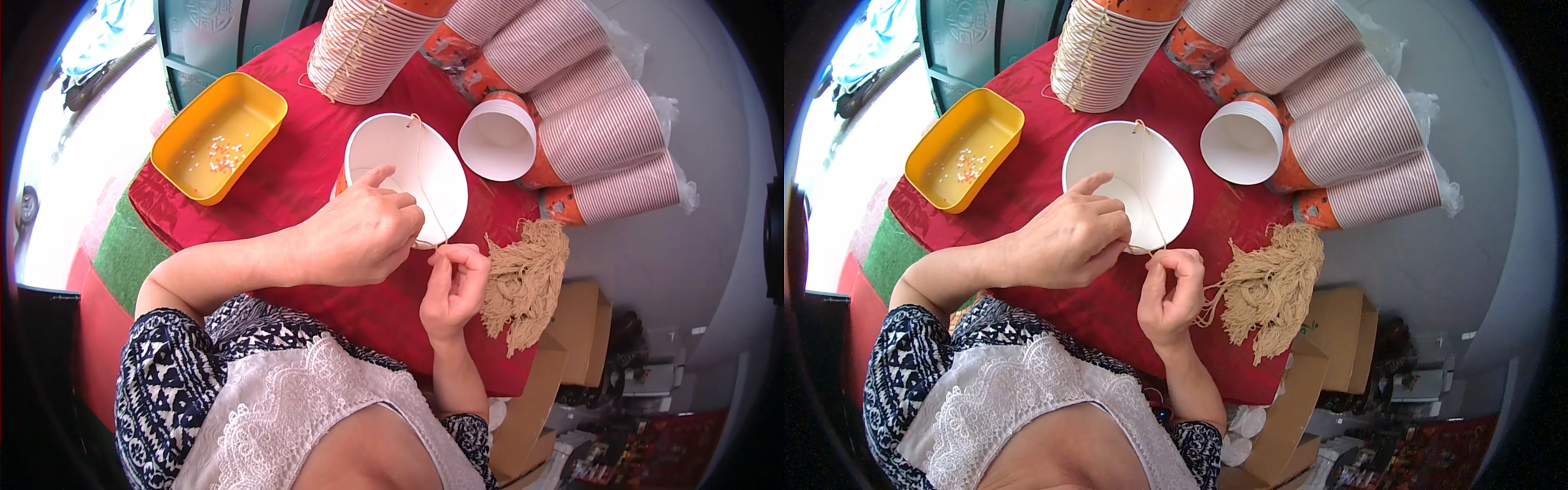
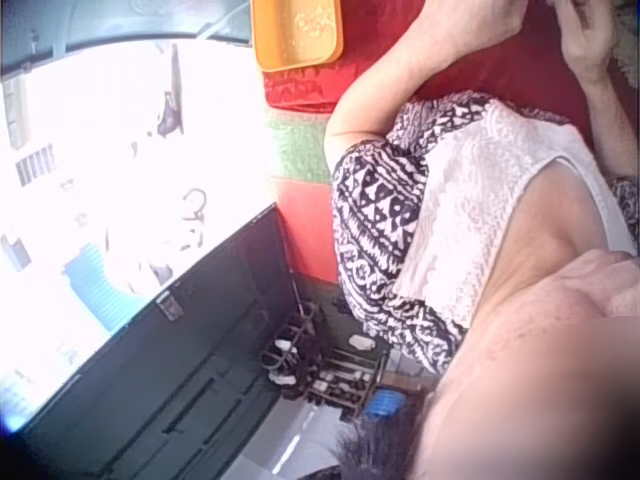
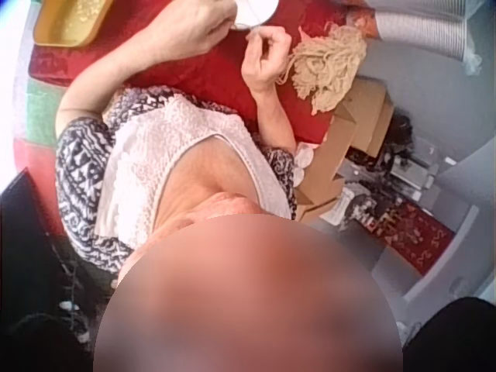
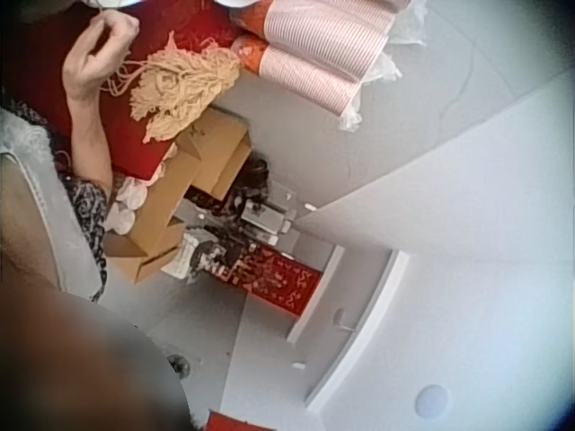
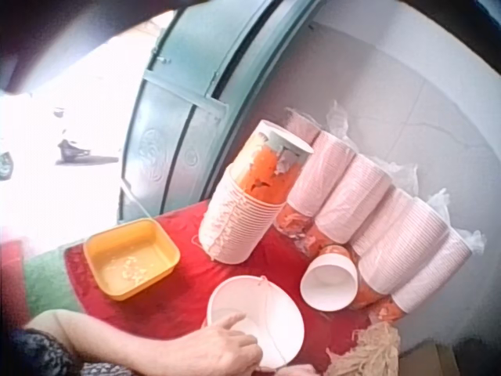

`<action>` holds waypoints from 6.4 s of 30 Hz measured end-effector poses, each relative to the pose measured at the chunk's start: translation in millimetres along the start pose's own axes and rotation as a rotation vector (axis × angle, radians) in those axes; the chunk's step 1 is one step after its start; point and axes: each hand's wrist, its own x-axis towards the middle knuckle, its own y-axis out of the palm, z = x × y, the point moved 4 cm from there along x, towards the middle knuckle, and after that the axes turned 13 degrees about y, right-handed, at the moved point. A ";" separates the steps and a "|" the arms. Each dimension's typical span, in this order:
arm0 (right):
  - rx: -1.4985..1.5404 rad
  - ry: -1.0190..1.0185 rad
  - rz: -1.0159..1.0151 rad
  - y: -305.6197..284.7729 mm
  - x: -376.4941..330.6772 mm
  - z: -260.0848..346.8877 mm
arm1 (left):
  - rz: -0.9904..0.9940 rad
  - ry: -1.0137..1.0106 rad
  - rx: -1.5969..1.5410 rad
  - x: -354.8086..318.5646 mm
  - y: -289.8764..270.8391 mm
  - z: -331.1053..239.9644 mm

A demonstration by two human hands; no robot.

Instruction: Threading string through pre-punched holes in paper buckets for packaging.

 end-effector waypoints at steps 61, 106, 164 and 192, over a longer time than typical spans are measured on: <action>-0.327 -0.078 -0.101 11.3 1.3 15.1 | -0.004 0.037 0.033 3.0 0.0 -1.6; -0.326 -0.031 -0.059 10.5 7.2 20.4 | -0.023 0.131 0.027 10.2 -0.9 -6.9; 0.171 0.441 0.054 7.3 7.8 7.2 | -0.106 0.196 0.050 4.5 -1.0 -4.5; -0.312 0.083 -0.027 -10.4 23.3 3.6 | -0.061 0.158 0.024 -8.8 -4.2 -4.6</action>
